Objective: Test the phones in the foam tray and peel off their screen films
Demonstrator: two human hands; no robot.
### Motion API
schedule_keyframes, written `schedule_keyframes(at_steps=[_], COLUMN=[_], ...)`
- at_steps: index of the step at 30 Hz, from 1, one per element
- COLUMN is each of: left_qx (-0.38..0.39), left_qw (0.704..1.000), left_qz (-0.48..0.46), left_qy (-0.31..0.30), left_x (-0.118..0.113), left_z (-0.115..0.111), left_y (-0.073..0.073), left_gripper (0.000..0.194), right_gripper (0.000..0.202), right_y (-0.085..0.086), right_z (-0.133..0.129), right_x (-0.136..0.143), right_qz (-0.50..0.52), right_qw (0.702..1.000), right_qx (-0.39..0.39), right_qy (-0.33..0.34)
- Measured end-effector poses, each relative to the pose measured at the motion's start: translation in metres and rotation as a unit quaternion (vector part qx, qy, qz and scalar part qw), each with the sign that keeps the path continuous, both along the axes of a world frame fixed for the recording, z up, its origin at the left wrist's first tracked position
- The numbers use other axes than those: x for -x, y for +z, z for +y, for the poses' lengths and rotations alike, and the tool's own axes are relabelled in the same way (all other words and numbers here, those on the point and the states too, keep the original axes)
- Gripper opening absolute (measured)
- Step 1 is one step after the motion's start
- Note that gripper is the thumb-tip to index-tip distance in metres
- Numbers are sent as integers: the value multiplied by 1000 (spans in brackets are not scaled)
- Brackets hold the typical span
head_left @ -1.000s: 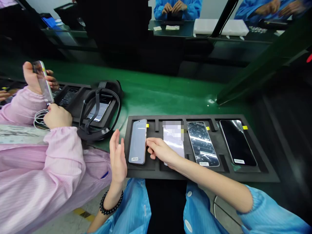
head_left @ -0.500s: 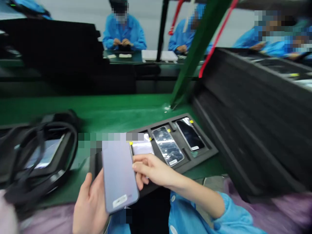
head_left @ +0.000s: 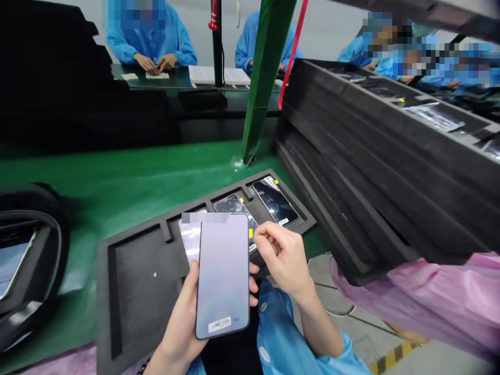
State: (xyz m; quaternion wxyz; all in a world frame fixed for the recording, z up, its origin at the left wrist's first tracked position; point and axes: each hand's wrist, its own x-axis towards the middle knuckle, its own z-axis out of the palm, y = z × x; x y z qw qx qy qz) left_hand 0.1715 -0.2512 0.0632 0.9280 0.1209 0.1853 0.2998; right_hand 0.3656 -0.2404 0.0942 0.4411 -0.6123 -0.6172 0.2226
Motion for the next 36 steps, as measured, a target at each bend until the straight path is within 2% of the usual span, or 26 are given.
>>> schedule_keyframes(at_steps=[2, 4, 6, 10, 15, 19, 21, 26, 31, 36], left_qx=[-9, -21, -27, -27, 19, 28, 27, 33, 44, 46], left_qw=[1000, 1000, 999, 1000, 999, 1000, 999, 999, 999, 999], left_qz=[12, 7, 3, -3, -28, 9, 16, -4, 3, 11], left_qy=[-11, -20, -26, -15, 6, 9, -2, 13, -5, 7], left_x=[0, 0, 0, -3, 3, 8, 6, 0, 4, 6], left_z=[-2, -4, -4, -4, -14, -23, -25, -23, -24, -23], left_y=[1, 2, 3, 3, -13, -22, -20, -11, -13, -14], left_gripper=[71, 71, 72, 68, 46, 47, 51, 44, 50, 49], right_gripper=[32, 28, 24, 39, 36, 36, 38, 40, 42, 43], right_y=[-3, -5, -5, -4, -8, -12, -12, -8, -10, -12], right_z=[1, 2, 3, 5, -1, -8, -10, -8, -6, -4], right_x=[2, 2, 0, -5, 3, 13, 17, 19, 21, 21], right_qz=[-26, -40, -46, -55, 28, 81, 107, 129, 131, 135], right_qw=[999, 997, 997, 987, 943, 915, 908, 904, 903, 905], right_qx=[-35, -56, -65, -143, -286, -348, -358, -350, -352, -341], right_qy=[-9, -18, -3, 42, 169, 186, 190, 209, 208, 213])
